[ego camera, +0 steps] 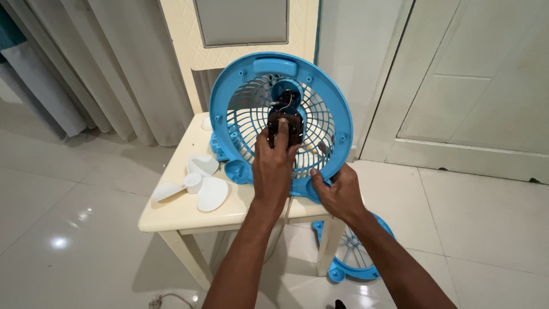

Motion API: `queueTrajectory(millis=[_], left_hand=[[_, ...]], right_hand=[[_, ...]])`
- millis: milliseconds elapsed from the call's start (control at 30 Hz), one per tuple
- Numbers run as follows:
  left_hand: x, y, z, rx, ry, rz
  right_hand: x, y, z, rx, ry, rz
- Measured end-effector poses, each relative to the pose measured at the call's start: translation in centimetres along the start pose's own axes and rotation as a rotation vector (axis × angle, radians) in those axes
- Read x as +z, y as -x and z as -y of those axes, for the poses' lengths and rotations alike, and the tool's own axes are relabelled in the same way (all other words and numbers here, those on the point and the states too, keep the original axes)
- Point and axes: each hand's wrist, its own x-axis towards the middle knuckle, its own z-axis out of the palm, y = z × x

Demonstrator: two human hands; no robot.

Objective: The person disassembles a small blue table fan by removing the front grille, fan blades, and motor housing. They use a screwdriver to loosen screws and separate components, placing them on a nearby table.

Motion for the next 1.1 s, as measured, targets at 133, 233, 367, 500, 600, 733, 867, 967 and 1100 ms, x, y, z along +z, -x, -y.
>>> queueTrajectory(millis=[133,233,367,500,600,733,867,967,1100], left_hand=[[0.4,0.2,0.3,0.0,-0.021,-0.009],[0.5,0.1,0.5,0.006,-0.047,-0.002],[0.4,0.3,0.7,0.075,-0.102,-0.035],[0.2,0.0,0.3,-0.083,0.024,0.018],[0.1,-0.4,0.2,-0.141,0.066,0.033],[0.1,-0.4,0.2,-0.037,0.025,0.012],[0.0,-0.3,0.7,0.037,-0.014,0.005],[0.0,-0.3,1.1,-0.05,0.067,0.05],[0.5,-0.1,1.3,-0.008,0.053,0.009]], right_hand=[[0.1,0.0,0.0,-0.034,-0.027,-0.002],[0.1,-0.1,0.0,-0.019,0.025,-0.02],[0.2,0.0,-0.1,0.022,-0.019,0.007],[0.2,-0.1,-0.2,0.009,-0.062,0.002],[0.3,-0.2,-0.1,-0.061,-0.098,-0.004],[0.0,-0.1,-0.5,0.032,0.039,0.004],[0.0,0.0,-0.7,-0.015,0.011,-0.008],[0.1,-0.1,-0.6,0.036,0.002,0.01],[-0.1,-0.3,-0.3,0.048,-0.019,0.033]])
